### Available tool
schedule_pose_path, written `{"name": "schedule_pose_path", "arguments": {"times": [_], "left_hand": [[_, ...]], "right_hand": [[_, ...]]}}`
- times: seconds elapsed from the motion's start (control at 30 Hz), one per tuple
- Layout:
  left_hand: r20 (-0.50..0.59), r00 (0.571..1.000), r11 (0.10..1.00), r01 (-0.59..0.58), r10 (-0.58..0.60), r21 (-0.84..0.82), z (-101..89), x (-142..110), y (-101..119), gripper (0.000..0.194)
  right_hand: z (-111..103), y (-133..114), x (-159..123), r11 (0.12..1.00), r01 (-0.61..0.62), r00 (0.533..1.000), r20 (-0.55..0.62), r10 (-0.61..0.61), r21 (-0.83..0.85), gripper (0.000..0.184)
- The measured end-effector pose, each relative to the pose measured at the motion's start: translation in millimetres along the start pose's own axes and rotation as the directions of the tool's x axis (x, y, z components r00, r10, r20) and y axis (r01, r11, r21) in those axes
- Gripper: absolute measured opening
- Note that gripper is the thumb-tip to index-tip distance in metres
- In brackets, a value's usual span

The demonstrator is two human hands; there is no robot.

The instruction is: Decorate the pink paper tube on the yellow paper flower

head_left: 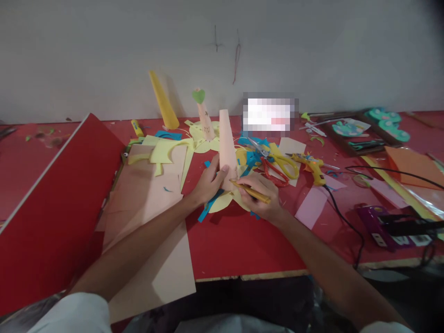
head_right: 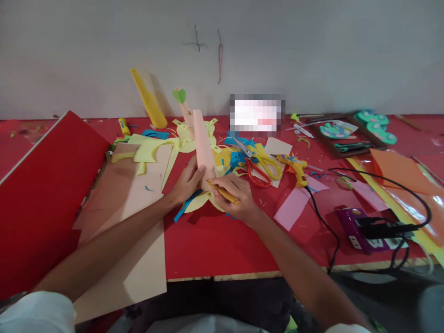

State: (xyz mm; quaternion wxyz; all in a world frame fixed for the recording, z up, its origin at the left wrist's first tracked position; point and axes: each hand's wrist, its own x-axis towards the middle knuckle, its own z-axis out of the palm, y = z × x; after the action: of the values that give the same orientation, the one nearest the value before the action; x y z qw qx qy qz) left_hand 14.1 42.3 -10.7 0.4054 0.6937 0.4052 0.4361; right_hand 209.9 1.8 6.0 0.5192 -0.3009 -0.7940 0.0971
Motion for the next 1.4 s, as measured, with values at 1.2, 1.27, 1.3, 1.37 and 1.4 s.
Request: {"name": "schedule_pose_path", "arguments": {"times": [1.2, 1.27, 1.3, 1.37, 1.4], "left_hand": [[-0.018, 1.000, 0.997, -0.015, 0.016, 0.076, 0.2, 0.6, -0.2, 0.053], [-0.014, 1.000, 0.997, -0.010, 0.011, 0.074, 0.2, 0.4, -0.6, 0.053], [-0.013, 1.000, 0.998, -0.009, 0.010, 0.069, 0.2, 0.3, -1.0, 0.053], [-0.015, 1.000, 0.998, -0.009, 0.009, 0.056, 0.2, 0.3, -1.8, 0.053], [-0.016, 1.000, 0.999, -0.008, 0.009, 0.050, 0.2, 0.3, -2.0, 0.053]], "right_hand": [[3.8, 3.5, -3.8, 0.999, 0.031, 0.999, 0.023, -0.030, -0.043, 0.019], [4.5, 4.3, -4.5, 0.999, 0.031, 0.999, 0.029, -0.030, -0.036, 0.021], [4.6, 4.6, -4.8, 0.999, 0.030, 0.999, 0.027, -0.029, -0.035, 0.021], [4.3, 5.0, -5.0, 0.999, 0.023, 1.000, 0.009, -0.023, -0.039, 0.022], [4.1, 5.1, -4.9, 0.999, 0.020, 1.000, -0.001, -0.020, -0.046, 0.021]]}}
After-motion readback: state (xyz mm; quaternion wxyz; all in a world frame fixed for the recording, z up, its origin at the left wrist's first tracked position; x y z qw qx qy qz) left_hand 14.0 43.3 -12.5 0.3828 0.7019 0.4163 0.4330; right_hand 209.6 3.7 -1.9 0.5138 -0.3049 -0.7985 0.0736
